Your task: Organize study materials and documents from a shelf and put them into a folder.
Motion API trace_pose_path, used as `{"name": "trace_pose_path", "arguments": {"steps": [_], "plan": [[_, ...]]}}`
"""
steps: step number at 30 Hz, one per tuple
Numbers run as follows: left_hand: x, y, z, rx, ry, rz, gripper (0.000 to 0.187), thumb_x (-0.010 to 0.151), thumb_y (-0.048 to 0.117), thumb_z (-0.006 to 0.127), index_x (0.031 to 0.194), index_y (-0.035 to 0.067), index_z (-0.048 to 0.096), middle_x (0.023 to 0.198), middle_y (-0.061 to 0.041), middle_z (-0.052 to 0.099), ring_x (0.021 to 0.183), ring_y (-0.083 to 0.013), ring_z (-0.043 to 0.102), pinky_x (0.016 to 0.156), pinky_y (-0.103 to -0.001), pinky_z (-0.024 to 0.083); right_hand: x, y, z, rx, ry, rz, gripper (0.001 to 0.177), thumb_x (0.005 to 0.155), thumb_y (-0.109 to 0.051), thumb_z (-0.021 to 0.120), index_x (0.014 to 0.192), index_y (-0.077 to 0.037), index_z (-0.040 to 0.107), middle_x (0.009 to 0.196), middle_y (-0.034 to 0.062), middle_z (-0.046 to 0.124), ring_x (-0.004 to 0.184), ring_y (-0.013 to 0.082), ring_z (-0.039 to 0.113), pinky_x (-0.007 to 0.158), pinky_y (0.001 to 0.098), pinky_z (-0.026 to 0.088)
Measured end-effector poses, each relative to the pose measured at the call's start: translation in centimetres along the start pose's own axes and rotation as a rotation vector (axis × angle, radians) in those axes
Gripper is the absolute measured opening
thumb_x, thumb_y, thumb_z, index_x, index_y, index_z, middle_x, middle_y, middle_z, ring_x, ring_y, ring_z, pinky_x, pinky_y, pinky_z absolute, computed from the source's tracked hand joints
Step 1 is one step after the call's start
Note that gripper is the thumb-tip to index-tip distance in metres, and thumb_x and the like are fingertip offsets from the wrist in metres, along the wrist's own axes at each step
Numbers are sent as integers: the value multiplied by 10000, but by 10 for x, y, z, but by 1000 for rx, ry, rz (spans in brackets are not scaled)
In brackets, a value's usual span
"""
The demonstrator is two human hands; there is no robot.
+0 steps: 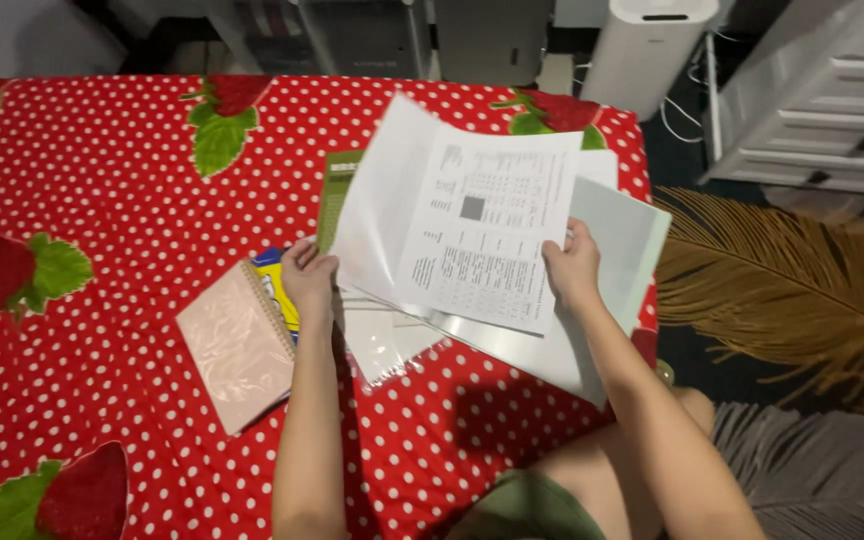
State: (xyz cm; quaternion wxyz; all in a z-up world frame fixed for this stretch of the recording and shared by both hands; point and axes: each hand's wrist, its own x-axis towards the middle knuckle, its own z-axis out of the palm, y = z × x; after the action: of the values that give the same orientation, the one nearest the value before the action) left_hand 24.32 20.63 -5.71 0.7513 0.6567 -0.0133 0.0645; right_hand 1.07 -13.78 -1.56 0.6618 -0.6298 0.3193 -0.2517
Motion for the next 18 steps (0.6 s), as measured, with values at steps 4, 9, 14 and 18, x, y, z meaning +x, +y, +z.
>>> {"name": "trace_pose_path", "arguments": {"steps": [4, 9, 14, 18], "plan": [[56, -35, -3, 292, -15, 57, 512, 770, 14, 732, 1256, -54, 583, 1011, -131, 713, 909, -201, 686, 794, -293, 560, 11, -2, 43, -21, -64, 97, 434, 899, 55, 587, 1321, 54, 489, 989, 153, 724, 838, 182, 730, 703, 285, 591], [107, -28, 30, 807, -151, -165, 505, 1067, 403, 670, 1031, -94, 754, 930, -206, 735, 882, -228, 672, 832, -322, 491, 24, 5, 81, 80, -200, 183, 425, 906, 35, 580, 1315, 75, 472, 956, 172, 723, 809, 196, 712, 686, 293, 573], [130, -38, 38, 417, -312, -334, 360, 927, 269, 724, 1027, -77, 742, 910, -133, 765, 814, -204, 684, 727, -324, 527, 30, 7, 89, 16, -194, 188, 401, 922, 22, 579, 1309, 80, 490, 987, 166, 724, 825, 181, 709, 702, 274, 571], [140, -16, 37, 418, -255, -378, 394, 955, 284, 683, 1108, -79, 683, 927, -136, 756, 806, -218, 674, 739, -335, 533, 35, 9, 91, 70, -231, 261, 395, 922, 11, 571, 1303, 76, 492, 1006, 147, 704, 818, 184, 690, 680, 292, 561]]}}
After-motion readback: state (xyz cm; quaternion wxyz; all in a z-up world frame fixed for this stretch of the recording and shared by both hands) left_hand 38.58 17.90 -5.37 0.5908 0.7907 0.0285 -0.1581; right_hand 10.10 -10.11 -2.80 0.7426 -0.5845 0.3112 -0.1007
